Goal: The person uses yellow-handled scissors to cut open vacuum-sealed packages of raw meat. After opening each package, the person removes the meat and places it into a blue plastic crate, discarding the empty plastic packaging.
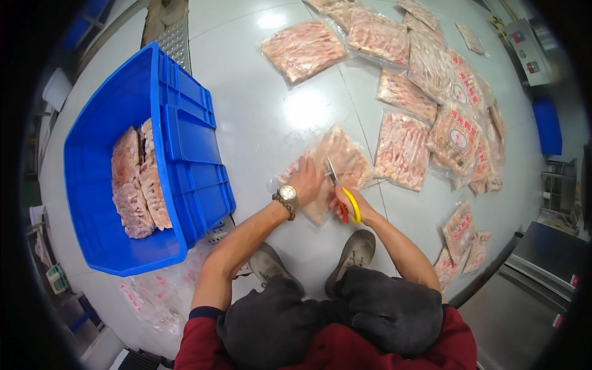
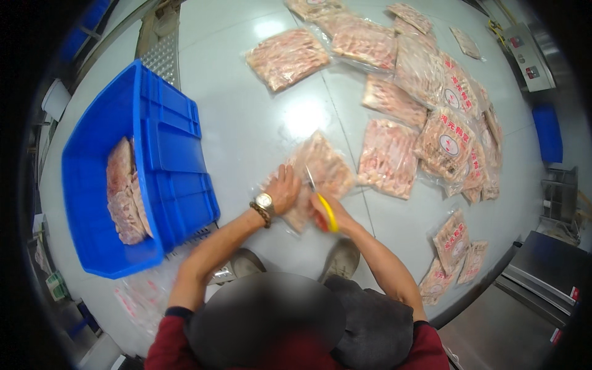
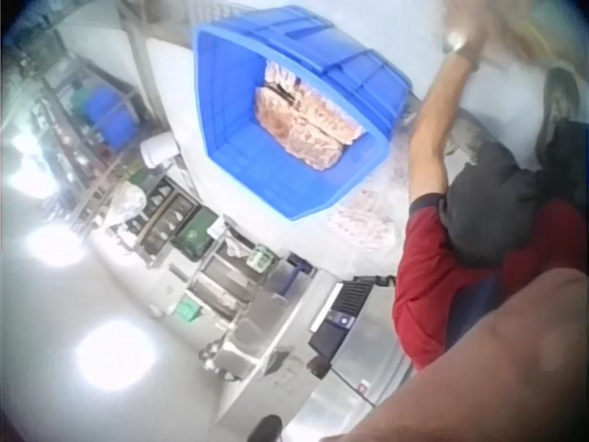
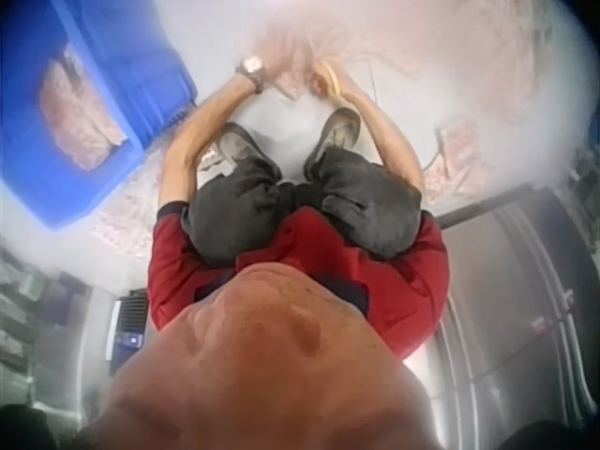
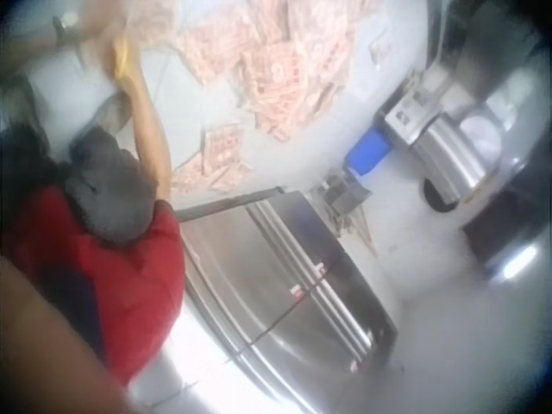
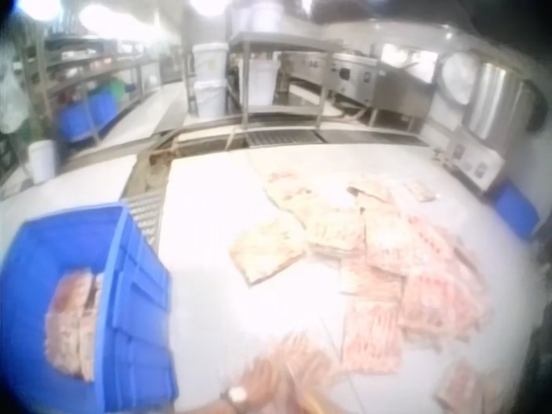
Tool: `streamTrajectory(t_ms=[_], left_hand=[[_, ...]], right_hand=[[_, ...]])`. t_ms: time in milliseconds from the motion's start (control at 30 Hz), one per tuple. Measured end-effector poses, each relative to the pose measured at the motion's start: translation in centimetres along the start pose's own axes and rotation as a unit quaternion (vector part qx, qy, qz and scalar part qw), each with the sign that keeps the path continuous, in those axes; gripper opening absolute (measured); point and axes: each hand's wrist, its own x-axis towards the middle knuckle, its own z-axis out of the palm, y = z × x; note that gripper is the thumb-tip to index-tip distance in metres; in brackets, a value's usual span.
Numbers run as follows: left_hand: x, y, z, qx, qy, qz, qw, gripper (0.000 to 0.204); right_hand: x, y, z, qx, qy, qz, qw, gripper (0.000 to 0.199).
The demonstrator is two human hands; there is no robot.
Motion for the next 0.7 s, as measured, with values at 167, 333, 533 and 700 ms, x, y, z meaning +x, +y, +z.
streamTrajectory(t_ms=[167, 333, 533, 700], left_hand=[[-1.0, 0.5, 0.2, -0.042, 0.005, -0.001, 0.999, 0.014], [-1.9, -0.3, -0.3, -0.14, 0.052, 0.016, 0.989, 0.015], [-3.7, -2.5, 0.2, -0.343, 0.044, -0.266, 0.9, 0.018], [-3.9, -7.1, 1.0, -0.26, 0.114, -0.375, 0.882, 0.02]], right_hand=[[1.2, -1.5, 0.9, -0.076, 0.086, -0.088, 0.989, 0.051], [3.8, -4.8, 0.4, -0.065, 0.088, -0.013, 0.994, 0.062], [5.7, -4.0, -0.1, 0.143, 0.041, 0.005, 0.989, 0.074], [2.5, -0.5, 0.2, 0.086, -0.069, 0.017, 0.994, 0.07]])
